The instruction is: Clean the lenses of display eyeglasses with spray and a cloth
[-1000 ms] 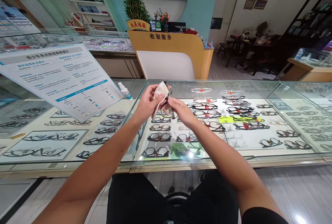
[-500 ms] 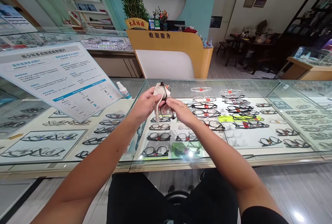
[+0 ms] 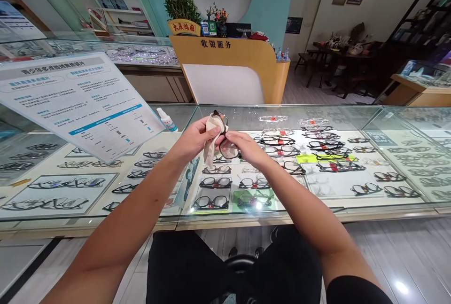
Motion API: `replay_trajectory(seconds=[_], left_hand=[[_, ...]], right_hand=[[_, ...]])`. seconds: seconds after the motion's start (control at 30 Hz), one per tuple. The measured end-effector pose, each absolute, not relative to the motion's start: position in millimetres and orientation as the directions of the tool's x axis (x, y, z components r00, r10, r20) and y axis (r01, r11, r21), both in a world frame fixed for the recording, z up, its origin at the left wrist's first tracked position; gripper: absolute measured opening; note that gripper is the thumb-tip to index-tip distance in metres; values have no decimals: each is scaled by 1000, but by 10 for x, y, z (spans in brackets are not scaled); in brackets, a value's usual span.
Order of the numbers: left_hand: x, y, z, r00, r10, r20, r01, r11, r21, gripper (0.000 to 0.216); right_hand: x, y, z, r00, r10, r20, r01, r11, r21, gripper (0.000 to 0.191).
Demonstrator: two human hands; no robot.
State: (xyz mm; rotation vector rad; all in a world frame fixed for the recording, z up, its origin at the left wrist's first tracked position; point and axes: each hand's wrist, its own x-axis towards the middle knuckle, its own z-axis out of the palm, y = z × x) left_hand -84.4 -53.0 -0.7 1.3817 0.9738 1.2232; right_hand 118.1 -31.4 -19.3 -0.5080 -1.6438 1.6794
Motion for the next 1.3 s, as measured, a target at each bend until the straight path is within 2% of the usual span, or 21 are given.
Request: replay_trajectory(seconds=[0.13, 0.3, 0.53, 0.7, 0.93, 1.3], left_hand=[[-871, -538, 22, 191, 964, 185, -23, -184, 983, 53], [-855, -534, -16, 228, 957, 178, -41, -173, 984, 52], [-786, -540, -67, 102, 988, 119, -103, -109, 989, 52], [-766, -520, -70, -4, 994, 111, -132, -110, 985, 63], [-778, -527, -39, 35, 992, 118, -108, -114, 988, 69], [-783, -552, 37, 73, 980, 185, -10, -185, 983, 56]], right_hand=[[1235, -336, -95, -693, 675, 254, -179, 181, -967, 43], [1261, -309, -99, -731, 635, 251, -138, 224, -965, 46], [1230, -280, -172, -696, 671, 256, -78, 284, -956, 46], [1193, -283, -218, -660, 707, 253, -71, 277, -958, 45], [1200, -291, -198, -653, 713, 256, -99, 254, -962, 40], [1223, -335, -129, -687, 679, 261, -110, 258, -960, 41]])
